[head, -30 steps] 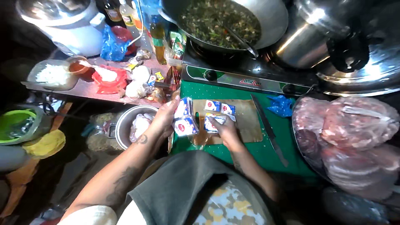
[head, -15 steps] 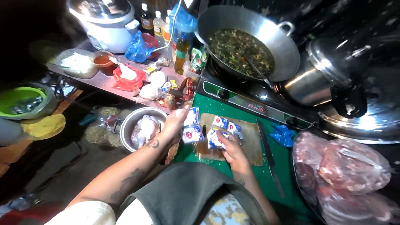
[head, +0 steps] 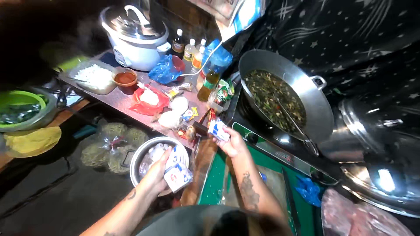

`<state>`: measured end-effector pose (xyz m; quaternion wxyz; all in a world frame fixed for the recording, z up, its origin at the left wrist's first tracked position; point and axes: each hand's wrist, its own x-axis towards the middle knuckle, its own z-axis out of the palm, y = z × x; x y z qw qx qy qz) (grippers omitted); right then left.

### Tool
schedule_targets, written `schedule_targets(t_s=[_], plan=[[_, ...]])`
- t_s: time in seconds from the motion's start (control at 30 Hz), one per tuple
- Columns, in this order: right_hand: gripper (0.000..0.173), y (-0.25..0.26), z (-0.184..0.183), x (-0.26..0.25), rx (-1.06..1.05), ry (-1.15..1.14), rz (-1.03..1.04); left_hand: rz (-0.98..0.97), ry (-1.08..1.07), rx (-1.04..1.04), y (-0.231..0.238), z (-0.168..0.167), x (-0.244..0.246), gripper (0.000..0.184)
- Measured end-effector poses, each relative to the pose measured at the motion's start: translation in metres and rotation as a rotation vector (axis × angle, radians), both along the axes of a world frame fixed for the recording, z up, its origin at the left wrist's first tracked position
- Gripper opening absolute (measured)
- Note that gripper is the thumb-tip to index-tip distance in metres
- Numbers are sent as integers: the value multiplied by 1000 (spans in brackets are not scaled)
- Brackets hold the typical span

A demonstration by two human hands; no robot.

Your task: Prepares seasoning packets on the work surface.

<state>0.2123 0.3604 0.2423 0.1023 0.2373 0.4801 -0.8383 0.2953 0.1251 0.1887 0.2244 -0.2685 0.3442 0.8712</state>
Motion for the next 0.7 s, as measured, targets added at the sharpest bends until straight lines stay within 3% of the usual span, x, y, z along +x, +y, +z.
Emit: schedule_targets(t_s=[0.1,0.23,0.37,0.43,0.5,0.6,0.67,0.7], plan=[[30,-9,-8,-72,433,113,-134,20,-49,9,-21,-5,-22,48],[53,3,-32,-156,1152,146,-216,24,-79,18,-44,-7,-51,48],[46,1,-41,-213,1513,15,-124,26,-102,-44,-63,-8,-77,47],[52,6,-55,-234,1595,-78,49,54,-115,-75,-68,-11,-86,44],[69,13,-69,-250,1618,-189,204,46,-97,-90,-72,-11,-92,44],[70,-2,-52,-235,1512,-28,14,14,-73,-129,-76,-13,-101,47],[60,-22,-34,-197,1297,149,-110,21,-42,-127,-71,-14,-108,47],[56,-36,-26,-171,1127,191,-56,26,-17,-114,-66,-15,-113,46]])
